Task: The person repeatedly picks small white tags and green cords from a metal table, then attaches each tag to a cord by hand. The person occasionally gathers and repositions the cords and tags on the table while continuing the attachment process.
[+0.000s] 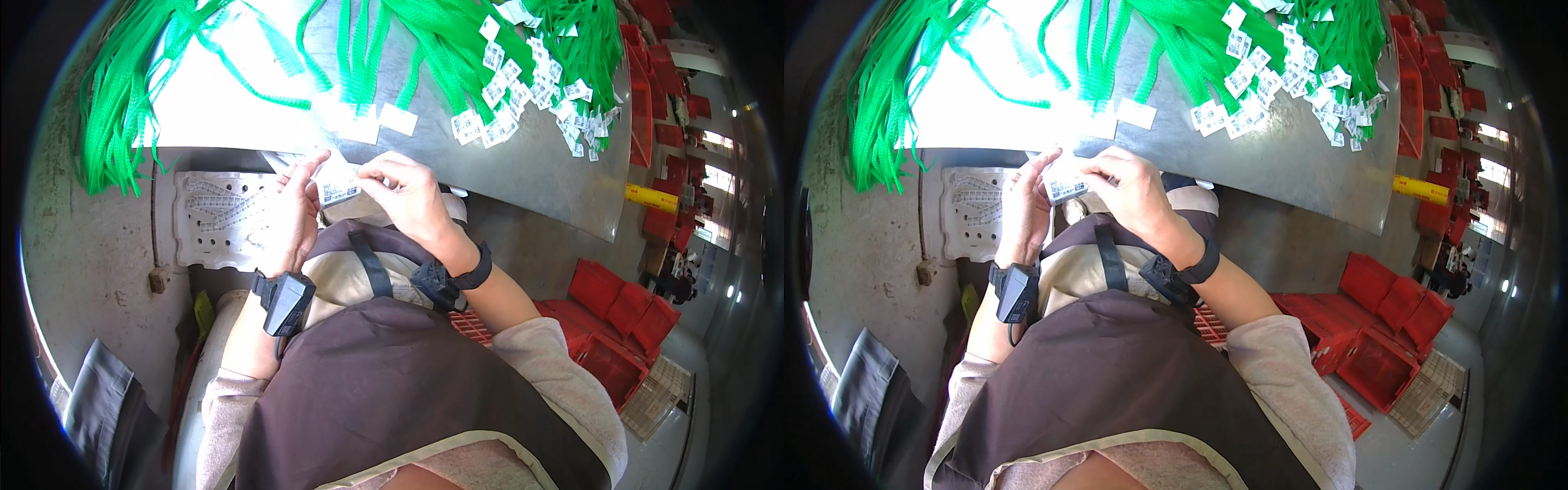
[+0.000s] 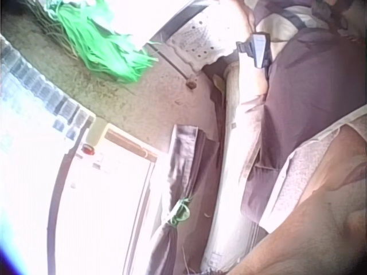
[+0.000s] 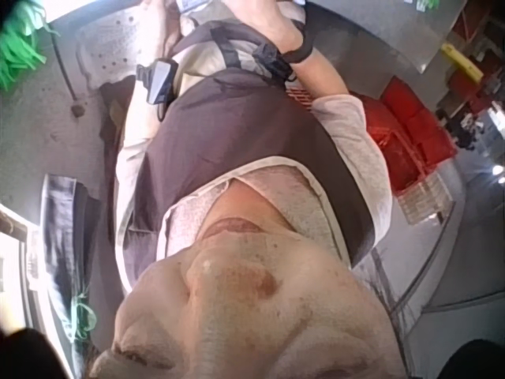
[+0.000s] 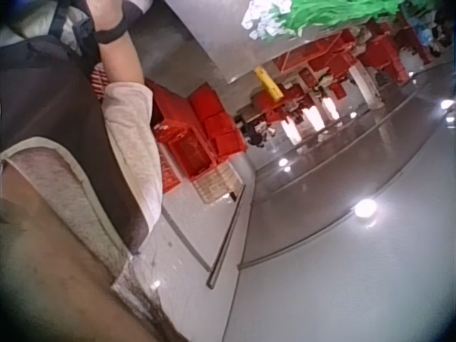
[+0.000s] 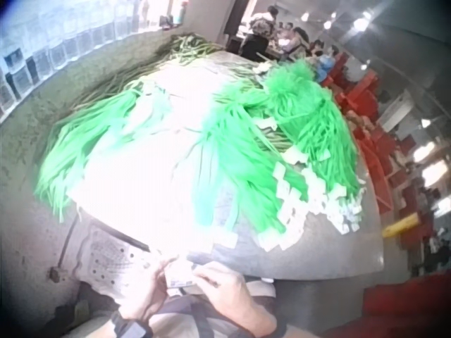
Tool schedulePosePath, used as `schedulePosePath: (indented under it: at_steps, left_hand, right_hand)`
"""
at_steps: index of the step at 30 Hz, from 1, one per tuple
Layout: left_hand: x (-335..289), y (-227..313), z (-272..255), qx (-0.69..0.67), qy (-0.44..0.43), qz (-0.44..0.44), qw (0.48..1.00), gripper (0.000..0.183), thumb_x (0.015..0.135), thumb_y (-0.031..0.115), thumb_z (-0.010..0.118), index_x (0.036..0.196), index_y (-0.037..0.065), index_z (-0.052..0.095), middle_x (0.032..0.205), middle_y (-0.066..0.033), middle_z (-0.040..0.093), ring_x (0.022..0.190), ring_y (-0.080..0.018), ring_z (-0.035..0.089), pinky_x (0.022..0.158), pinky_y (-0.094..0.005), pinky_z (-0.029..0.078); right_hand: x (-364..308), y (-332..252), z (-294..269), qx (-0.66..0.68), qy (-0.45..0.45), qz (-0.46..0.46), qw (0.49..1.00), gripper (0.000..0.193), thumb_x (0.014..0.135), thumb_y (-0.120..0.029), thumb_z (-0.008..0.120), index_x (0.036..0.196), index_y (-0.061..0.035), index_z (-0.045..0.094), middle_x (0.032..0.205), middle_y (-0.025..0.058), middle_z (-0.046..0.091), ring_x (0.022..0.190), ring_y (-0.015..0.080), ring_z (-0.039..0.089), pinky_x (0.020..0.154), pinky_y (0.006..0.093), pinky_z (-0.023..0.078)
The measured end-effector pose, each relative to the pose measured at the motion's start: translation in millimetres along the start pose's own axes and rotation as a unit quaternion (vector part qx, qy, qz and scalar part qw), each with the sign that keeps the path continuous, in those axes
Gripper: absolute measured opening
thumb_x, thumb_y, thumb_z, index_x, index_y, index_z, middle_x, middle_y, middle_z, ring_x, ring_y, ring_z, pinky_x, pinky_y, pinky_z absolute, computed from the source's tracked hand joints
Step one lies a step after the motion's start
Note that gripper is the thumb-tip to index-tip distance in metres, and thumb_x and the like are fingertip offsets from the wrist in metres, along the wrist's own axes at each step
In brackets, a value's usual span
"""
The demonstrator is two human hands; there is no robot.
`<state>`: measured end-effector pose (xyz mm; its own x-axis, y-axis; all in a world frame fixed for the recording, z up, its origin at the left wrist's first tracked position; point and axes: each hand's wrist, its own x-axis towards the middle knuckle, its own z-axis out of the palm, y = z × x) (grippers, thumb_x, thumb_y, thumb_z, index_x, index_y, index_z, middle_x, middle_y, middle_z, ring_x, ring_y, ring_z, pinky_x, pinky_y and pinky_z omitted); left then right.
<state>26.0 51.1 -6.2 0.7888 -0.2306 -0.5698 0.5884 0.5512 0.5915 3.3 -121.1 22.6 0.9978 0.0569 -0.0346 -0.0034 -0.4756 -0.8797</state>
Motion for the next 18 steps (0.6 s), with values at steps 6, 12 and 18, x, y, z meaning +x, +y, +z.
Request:
schedulePosePath:
  at_steps: [6, 12, 18]
  left_hand:
    - [14, -4, -15, -0.021, 0.135, 0.006, 0.991, 0.037, 0.091, 0.025, 0.054, 0.119, 0.001, 0.050, 0.117, -0.0091, 0.058, 0.096, -0.0165, 0.058, 0.084, -0.0316, 0.046]
    - [11, 1, -18, -0.015, 0.126, 0.018, 0.992, 0.033, 0.089, 0.017, 0.055, 0.117, 0.000, 0.050, 0.117, -0.0095, 0.057, 0.096, -0.0177, 0.059, 0.080, -0.0310, 0.050]
    - [0, -5, -7, 0.102, 0.058, 0.103, 0.988, 0.025, 0.083, -0.001, 0.060, 0.108, 0.000, 0.058, 0.099, -0.0065, 0.063, 0.087, -0.0121, 0.060, 0.076, -0.0230, 0.048]
  right_hand:
    - [16, 18, 1, 0.148, 0.036, 0.162, 0.975, 0.011, 0.076, -0.011, 0.069, 0.079, -0.0003, 0.066, 0.063, 0.0000, 0.059, 0.058, 0.0042, 0.051, 0.052, 0.0226, 0.040]
    - [59, 65, 10, 0.022, 0.100, 0.167, 0.981, 0.016, 0.075, -0.012, 0.070, 0.080, 0.0024, 0.063, 0.070, 0.0035, 0.063, 0.064, 0.0101, 0.057, 0.058, 0.0243, 0.044]
    - [59, 88, -6, -0.050, 0.113, 0.065, 0.990, 0.009, 0.074, -0.005, 0.064, 0.079, -0.0013, 0.057, 0.072, 0.0027, 0.057, 0.068, 0.0107, 0.055, 0.060, 0.0252, 0.044]
